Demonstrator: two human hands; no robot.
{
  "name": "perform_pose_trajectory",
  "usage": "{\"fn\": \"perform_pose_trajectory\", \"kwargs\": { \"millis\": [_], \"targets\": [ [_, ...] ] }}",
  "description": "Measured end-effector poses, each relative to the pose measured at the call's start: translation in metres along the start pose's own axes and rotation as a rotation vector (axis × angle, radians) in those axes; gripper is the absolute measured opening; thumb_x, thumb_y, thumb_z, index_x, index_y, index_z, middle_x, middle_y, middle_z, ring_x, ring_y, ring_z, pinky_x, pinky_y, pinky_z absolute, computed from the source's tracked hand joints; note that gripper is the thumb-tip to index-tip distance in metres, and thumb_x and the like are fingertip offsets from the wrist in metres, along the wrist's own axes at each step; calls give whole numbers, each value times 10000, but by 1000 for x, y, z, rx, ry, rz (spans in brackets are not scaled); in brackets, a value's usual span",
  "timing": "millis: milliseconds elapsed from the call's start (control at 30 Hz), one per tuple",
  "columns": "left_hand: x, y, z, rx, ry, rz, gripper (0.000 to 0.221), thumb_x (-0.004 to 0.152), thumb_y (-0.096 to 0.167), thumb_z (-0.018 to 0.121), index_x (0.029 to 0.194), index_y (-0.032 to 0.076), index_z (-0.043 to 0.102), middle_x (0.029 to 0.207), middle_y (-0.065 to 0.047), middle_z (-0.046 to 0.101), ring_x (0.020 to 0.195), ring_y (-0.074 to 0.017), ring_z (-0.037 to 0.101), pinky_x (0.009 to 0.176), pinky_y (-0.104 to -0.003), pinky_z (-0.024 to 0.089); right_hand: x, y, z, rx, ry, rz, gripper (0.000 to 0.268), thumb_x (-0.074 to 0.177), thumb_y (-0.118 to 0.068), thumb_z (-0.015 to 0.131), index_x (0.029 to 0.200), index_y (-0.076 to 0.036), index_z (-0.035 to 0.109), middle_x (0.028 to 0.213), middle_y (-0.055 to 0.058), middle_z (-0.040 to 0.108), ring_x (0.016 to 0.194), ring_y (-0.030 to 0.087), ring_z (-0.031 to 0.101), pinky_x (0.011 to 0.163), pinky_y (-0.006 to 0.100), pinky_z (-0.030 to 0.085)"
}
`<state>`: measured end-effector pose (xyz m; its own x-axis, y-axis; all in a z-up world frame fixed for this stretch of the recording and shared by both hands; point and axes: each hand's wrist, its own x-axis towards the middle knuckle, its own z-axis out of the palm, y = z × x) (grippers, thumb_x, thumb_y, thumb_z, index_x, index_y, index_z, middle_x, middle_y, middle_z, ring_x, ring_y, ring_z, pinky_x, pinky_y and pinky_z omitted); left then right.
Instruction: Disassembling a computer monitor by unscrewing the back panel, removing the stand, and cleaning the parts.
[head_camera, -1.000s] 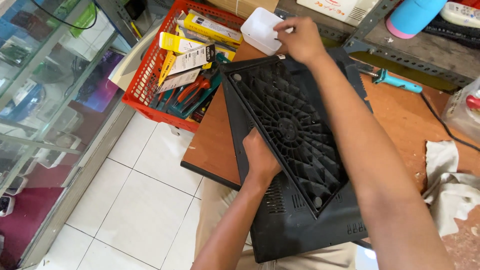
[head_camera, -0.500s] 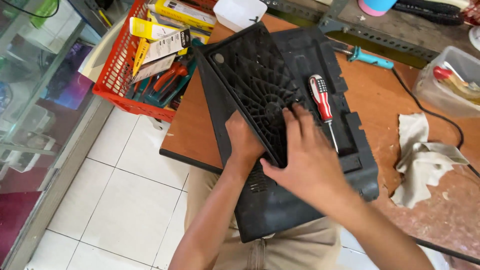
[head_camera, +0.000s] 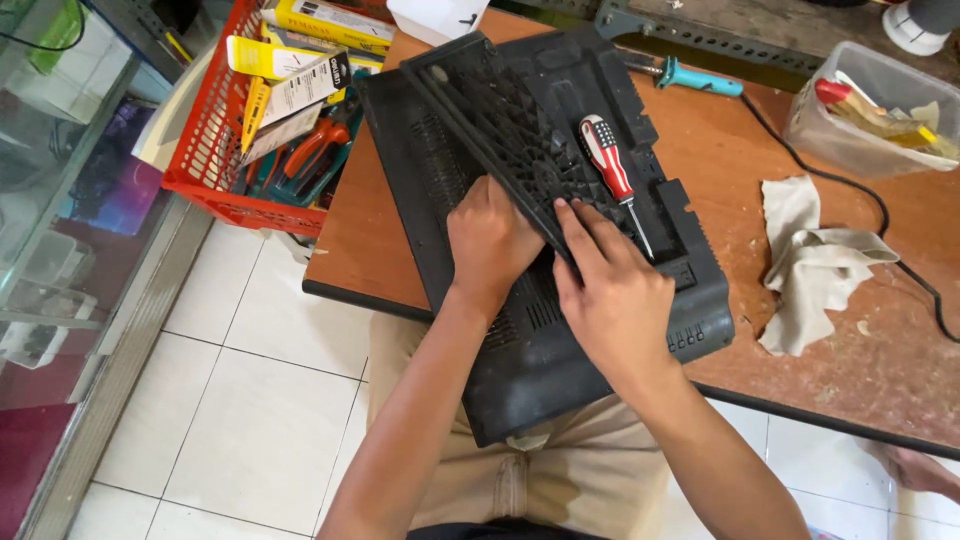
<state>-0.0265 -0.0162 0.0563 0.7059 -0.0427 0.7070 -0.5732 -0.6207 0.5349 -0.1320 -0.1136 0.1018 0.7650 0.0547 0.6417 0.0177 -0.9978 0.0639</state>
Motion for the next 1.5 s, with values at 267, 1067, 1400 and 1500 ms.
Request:
{"fn": "perform_pose_trajectory", "kwargs": {
  "millis": [267,1067,1400,1500],
  "targets": [
    [19,36,-10,41,-181,42,158,773,90,640,920,35,619,644,-72,581,634,-295,671,486,-417,556,11,30,-40,119,10,15,331,942,-192,780,1269,-141,788,1095,17,781,926,290,765,674,391,608],
    [-5,23,6,-407,-258,151,327,831,343,728,680,106,561,694,-122,656,695,-359,682,561,-455,432,-19,10,-61,124,188,-15,414,774,116,745,1066,-174,791,1123,33,745,791,199,664,679,293,407],
    [41,50,-63,-545,-805,-155,160,734,156,717,765,66,588,674,-10,627,673,-80,546,600,-292,458,-12,38,-76,622,65,228,263,829,175,782,1083,108,765,1105,200,737,982,263,724,944,339,593],
    [42,54,-66,-487,-942,-247,241,693,188,732,849,29,640,793,6,634,794,-87,528,672,-285,460,-12,37,-78,692,-8,323,240,843,168,772,1074,108,745,1131,209,723,1028,266,696,957,334,550]
  ]
}}
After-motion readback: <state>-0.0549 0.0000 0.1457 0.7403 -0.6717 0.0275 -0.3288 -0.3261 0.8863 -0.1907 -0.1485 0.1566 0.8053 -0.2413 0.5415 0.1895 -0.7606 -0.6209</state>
